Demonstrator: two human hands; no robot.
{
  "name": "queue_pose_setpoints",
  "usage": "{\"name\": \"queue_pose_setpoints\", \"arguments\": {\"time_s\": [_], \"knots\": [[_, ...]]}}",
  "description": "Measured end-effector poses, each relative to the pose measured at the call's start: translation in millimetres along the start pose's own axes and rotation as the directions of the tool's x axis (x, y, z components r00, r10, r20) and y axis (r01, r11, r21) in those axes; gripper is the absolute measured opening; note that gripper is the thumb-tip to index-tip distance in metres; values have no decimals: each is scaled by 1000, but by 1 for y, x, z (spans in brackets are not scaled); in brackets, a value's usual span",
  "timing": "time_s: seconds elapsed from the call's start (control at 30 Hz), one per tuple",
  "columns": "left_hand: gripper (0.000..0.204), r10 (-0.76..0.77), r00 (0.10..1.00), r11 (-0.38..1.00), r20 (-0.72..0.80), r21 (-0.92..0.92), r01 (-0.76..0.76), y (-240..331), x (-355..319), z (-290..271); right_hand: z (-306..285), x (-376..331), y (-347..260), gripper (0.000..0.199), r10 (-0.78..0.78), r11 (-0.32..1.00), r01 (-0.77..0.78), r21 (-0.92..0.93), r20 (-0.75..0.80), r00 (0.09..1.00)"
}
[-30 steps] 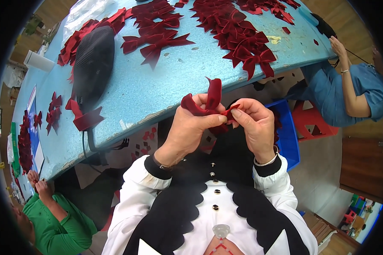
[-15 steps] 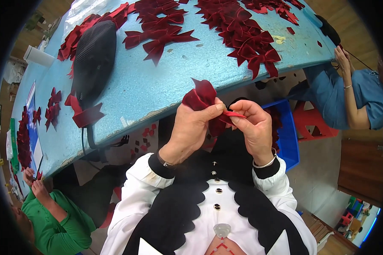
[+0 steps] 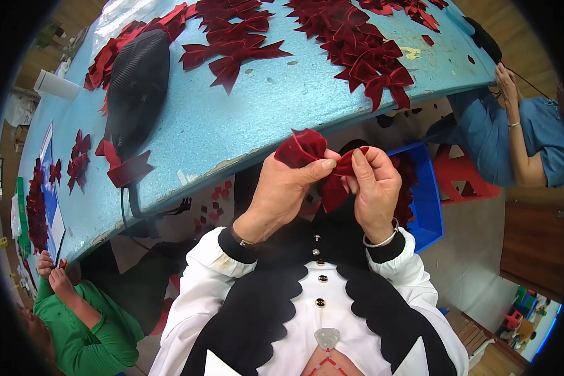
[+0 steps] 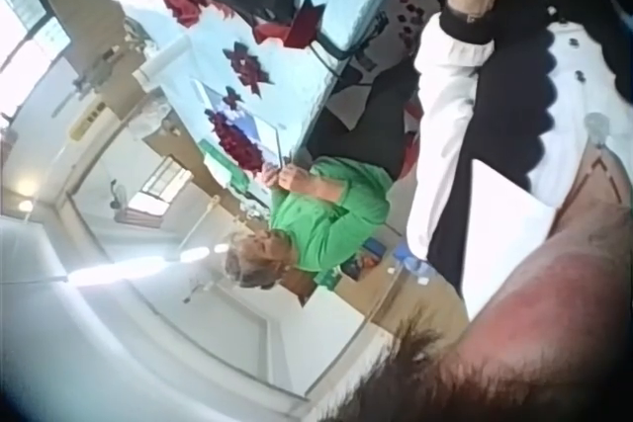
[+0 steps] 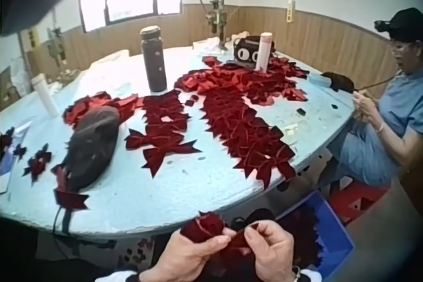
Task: Assembling and tying red fabric ribbons into decorative bows at a workbench.
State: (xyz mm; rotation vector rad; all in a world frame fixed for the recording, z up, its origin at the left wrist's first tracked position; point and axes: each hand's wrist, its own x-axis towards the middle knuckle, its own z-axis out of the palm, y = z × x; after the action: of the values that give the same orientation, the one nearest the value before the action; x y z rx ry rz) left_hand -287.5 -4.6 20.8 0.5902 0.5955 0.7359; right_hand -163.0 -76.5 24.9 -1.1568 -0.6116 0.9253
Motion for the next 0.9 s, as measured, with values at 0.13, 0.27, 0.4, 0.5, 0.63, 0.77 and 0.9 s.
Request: {"name": "queue_pose_setpoints", "arguments": {"time_s": [0.13,0.27,0.4,0.5,0.63,0.77,0.9], "knots": [[28,-28,1000,1000,0,0,28,0,-1,-2,5,0,2,13,36,996,-32,84,-47,998],[32,-130,991,989,-29,72,132,2,-1,-1,3,-1,3,15,18,999,-17,41,-7,1000],[31,-152,988,987,-7,49,152,0,1,-8,-3,0,9,19,0,1000,0,-6,37,999],[27,-199,980,972,3,-125,198,-6,5,-18,-4,-1,12,20,16,1000,-16,-4,28,999],[23,-184,981,942,55,-274,193,-7,7,-17,-4,2,13,18,81,994,-81,73,11,997],[23,-176,984,969,5,-177,175,-4,3,-11,-4,6,12,18,107,981,-111,157,33,994],[23,-232,973,973,-5,-10,231,5,-1,-2,-4,7,7,20,59,996,-60,67,17,998]]}}
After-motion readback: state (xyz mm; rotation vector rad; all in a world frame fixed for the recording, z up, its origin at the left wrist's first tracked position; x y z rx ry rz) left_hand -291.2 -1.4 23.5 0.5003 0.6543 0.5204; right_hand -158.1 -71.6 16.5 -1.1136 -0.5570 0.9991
